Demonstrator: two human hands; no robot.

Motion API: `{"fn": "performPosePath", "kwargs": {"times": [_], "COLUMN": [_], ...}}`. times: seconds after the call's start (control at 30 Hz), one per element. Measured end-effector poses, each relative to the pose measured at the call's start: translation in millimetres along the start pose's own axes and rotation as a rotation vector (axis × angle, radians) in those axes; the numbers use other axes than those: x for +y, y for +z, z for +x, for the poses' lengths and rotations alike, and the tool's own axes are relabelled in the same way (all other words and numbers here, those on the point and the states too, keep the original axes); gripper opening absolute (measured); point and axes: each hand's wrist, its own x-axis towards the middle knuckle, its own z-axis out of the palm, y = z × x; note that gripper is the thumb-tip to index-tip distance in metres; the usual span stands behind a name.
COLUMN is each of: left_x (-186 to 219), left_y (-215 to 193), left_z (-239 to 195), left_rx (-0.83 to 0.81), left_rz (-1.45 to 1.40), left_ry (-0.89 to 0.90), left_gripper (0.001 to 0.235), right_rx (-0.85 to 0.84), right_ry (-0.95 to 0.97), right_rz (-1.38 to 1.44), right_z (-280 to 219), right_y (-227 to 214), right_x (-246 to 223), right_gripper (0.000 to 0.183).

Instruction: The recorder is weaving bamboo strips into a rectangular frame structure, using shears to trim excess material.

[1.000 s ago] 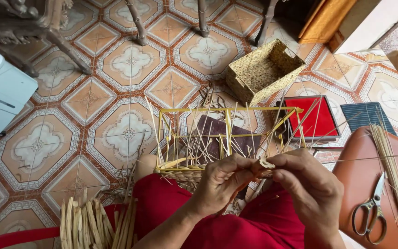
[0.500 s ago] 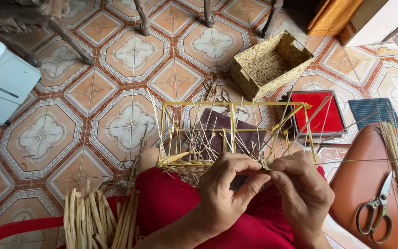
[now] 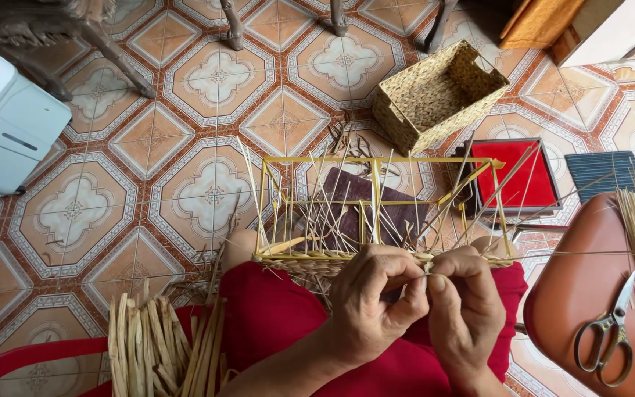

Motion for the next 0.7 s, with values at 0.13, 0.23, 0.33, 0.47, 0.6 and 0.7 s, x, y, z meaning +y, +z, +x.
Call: {"fn": "performPosePath", "kwargs": {"times": [0.13,0.23,0.33,0.47,0.6,0.7], "left_x": [-5,-10,-19,-15,-4,-6], "left_y": [3,5,7,2,-12,-14], "left_z": [-5,-11,-19,-9,3,1], "left_rx": [-0.006,0.01,0.006,-0.007,-0.101,-0.119], "left_rz": [-0.077,-0.114,-0.357,-0.653,-0.426,-0.406], "left_ry": [-0.004,-0.009,-0.196,-0.318,-0.326,-0.309], "left_gripper": [0.017,0.016,0.011,0.01,0.02,0.016], "right_rx": [0.039,0.075,0.067,0.031,-0.032,-0.029], "right_ry": [0.051,0.195,0.273,0.36,0.307,0.279], "right_rz": [0.167,0.4,0.611,0.752,0.709,0.735], "right_z": [-9,-9,-3,5,1,3], "right_y": [2,2,5,4,-2,-3], "right_x": [13,16,9,7,10,10], "right_gripper": [0.003,0.004,0.007,0.01,0.009,0.008]}}
